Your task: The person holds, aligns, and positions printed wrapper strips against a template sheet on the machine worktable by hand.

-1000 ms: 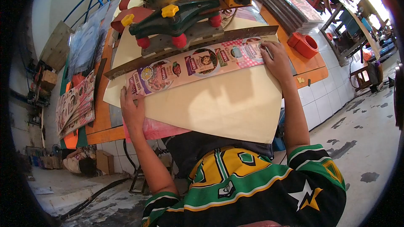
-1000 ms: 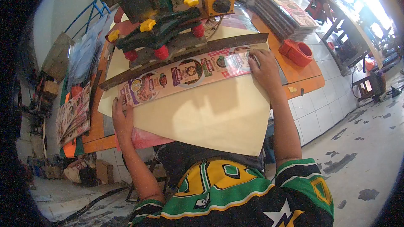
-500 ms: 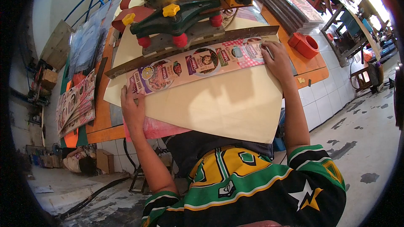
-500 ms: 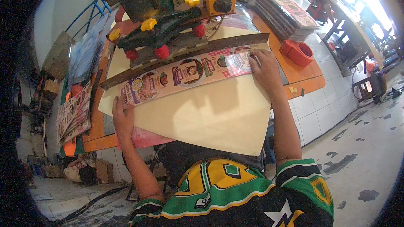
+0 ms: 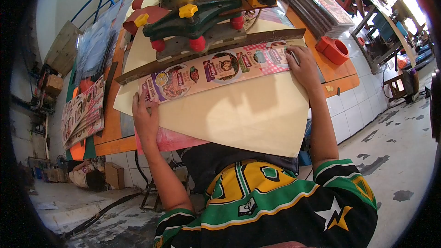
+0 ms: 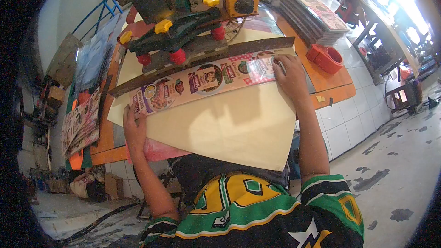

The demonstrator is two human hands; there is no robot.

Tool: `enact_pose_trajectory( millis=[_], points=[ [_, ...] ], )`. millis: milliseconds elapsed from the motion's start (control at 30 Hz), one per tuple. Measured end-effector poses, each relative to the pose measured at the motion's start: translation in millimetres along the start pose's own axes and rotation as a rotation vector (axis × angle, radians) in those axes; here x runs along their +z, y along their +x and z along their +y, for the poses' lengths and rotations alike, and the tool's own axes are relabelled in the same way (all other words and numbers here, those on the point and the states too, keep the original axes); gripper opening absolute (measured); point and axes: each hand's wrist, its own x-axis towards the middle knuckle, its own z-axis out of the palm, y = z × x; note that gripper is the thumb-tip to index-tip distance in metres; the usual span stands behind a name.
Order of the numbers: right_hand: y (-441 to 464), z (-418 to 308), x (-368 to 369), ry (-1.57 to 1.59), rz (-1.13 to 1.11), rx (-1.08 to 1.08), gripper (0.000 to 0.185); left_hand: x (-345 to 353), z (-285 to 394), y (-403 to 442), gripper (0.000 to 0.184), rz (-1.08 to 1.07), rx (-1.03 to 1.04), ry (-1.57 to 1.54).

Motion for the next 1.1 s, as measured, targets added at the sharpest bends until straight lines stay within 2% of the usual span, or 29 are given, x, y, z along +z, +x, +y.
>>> enact_pose_trajectory(
  millis=[567,1000,1100],
  points=[
    [-0.7,-3.3,-2.8,0.006,-0.017,0.015,0.027,3.3,-2.6,0.4,0.064,0.023,0.048,0.027],
    [-0.5,-5.4,-4.5,0.002,-0.034,0.039,0.029,3.5,-0.8,-0.6,0.063,0.017,0.027,0.037],
    [0.8,-9.2,-5.3,-0.003,-0.055,0.056,0.031,3.4,1.6,-0.7,0.065,0.055,0.090,0.011]
  ],
)
